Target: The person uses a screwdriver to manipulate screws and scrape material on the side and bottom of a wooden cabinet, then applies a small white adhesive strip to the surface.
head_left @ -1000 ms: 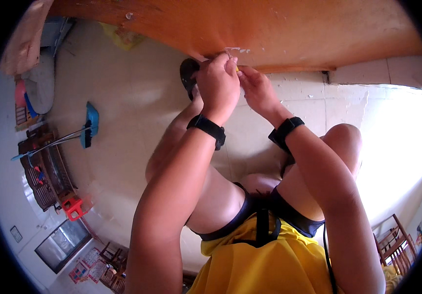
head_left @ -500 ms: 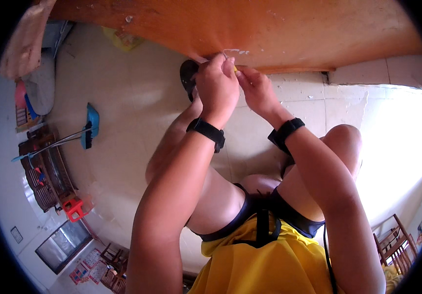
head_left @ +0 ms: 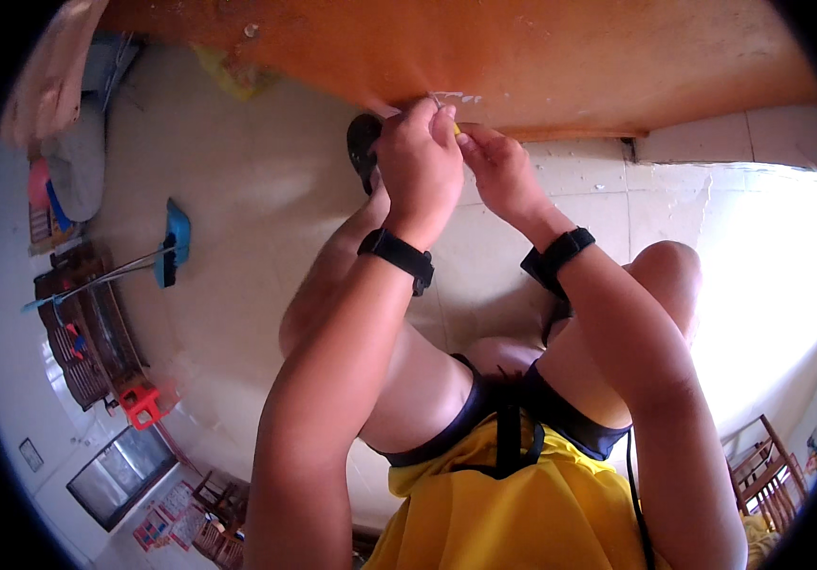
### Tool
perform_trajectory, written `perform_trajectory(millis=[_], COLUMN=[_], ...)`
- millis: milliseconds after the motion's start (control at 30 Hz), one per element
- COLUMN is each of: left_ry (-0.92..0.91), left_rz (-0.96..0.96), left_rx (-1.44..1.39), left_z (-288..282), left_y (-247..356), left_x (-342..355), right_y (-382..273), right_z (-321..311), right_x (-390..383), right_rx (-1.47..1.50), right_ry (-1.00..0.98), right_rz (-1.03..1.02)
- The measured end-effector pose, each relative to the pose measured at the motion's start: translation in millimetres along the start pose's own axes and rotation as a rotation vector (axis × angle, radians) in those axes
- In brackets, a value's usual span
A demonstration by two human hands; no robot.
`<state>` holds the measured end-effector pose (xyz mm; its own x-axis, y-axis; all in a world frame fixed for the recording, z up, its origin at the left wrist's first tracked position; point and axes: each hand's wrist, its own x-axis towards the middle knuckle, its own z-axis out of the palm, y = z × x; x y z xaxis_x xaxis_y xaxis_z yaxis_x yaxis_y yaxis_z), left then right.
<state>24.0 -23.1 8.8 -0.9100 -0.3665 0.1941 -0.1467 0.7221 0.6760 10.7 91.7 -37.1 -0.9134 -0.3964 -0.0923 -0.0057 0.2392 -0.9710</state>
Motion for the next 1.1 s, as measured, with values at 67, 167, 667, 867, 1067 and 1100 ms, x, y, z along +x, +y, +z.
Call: perform_trajectory(millis=[67, 167, 667, 867, 1067, 1100], left_ry=[-0.032, -0.062, -0.031, -0.086, -0.049, -0.078], left_rz=[0.005, 0.002, -0.011, -0.034, -0.032, -0.051], left_rx=[0.028, 0.059, 0.015, 0.041, -0.004, 0.004], left_z=[2.8, 7.3, 2.3, 7.3, 2.1, 1.0], left_y=[-4.7, -8.9, -5.1, -12.7, -5.1, -3.0], left_x=[-2.1, -3.1, -1.9, -1.0, 1.1, 1.4], right_y=[-5.9, 5.1, 0.6, 17.5, 2.9, 5.1], right_z=[-2.2, 6.5, 1.8, 8.3, 4.6, 3.7], right_x=[-2.2, -6.8, -5.8, -2.5, -2.6, -3.5], right_rx=[-0.054, -0.012, -0.078, -0.078, -0.059, -0.060], right_ry=[-0.054, 0.003, 0.037, 0.059, 0.066, 0.067], right_rz=[0.168, 0.186, 0.083, 0.057, 0.051, 0.052])
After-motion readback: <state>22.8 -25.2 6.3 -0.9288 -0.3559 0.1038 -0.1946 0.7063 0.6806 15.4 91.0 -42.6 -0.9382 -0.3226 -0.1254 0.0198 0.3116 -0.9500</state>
